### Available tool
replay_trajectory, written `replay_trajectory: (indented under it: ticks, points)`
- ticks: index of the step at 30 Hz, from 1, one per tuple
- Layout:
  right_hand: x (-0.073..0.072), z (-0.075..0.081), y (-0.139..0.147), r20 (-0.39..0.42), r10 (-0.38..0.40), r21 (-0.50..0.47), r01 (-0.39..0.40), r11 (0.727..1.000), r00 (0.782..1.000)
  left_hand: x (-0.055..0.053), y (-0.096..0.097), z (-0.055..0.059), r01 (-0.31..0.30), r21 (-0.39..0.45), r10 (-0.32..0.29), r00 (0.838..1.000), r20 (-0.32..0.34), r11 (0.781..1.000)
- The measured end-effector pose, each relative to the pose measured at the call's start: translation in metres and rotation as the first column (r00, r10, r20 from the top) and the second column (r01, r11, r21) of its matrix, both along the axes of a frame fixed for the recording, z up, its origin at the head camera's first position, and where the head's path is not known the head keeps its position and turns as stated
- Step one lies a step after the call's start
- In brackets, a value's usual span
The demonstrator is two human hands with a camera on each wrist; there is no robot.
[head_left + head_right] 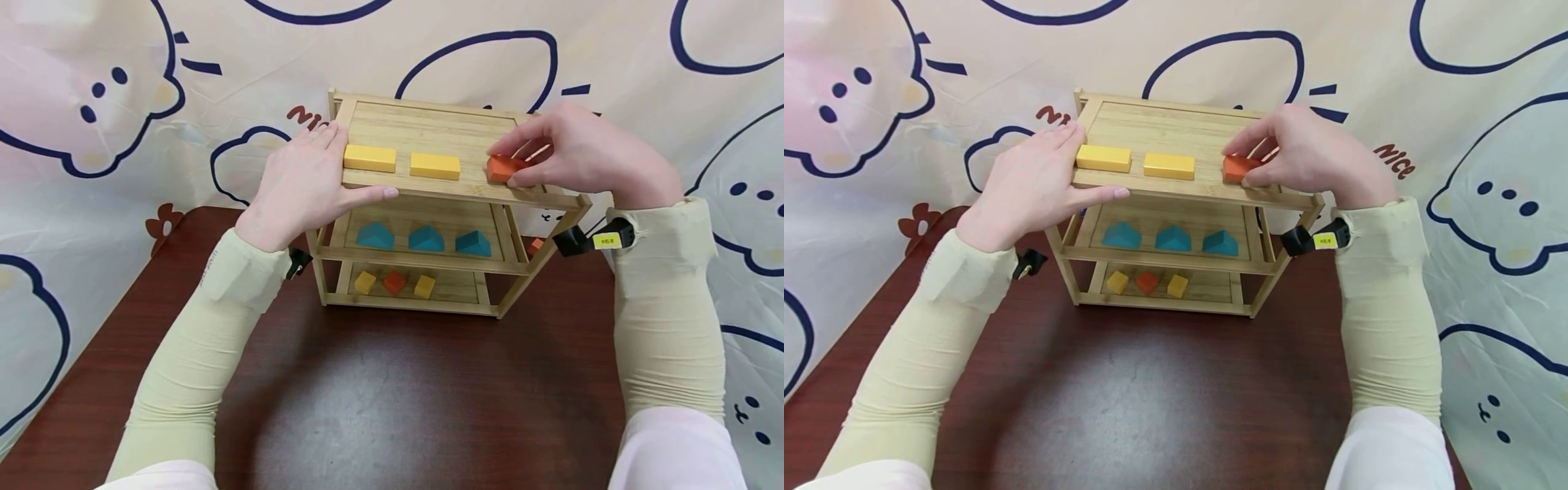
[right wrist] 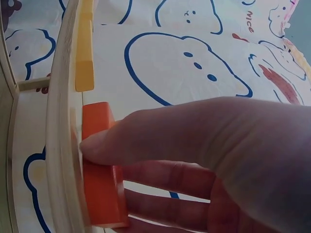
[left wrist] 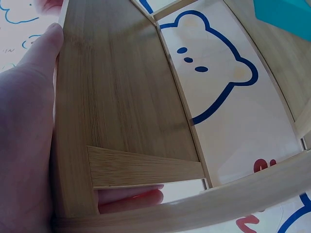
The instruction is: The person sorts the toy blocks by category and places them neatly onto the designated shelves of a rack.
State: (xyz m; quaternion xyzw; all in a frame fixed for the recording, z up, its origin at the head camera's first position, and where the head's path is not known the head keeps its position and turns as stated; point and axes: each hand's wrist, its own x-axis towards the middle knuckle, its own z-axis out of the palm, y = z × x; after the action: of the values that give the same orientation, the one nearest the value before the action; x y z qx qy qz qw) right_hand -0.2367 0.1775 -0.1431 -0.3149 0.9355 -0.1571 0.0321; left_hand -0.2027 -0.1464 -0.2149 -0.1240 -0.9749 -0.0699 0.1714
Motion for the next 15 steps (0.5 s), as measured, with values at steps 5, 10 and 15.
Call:
replay_trajectory:
  ticks: [5, 10, 15]
  points:
    - [-0.0004, -0.0015, -0.0007, 0.002, -0.013, 0.000, 0.013, 1.000, 1.000, -0.0002, 0.0000, 0.0001, -0.003, 0.004, 0.003, 1.000, 0.012, 1.000]
    - [-0.0006, -0.0025, -0.0008, 0.010, -0.036, 0.017, 0.036, 0.999, 0.999, -0.0009, -0.0002, -0.0005, -0.001, 0.008, 0.001, 1.000, 0.005, 1.000]
    - [-0.0010, -0.0042, -0.0008, 0.013, -0.053, 0.033, 0.053, 0.998, 0.998, -0.0009, -0.0004, -0.0009, 0.001, 0.008, 0.000, 1.000, -0.007, 1.000]
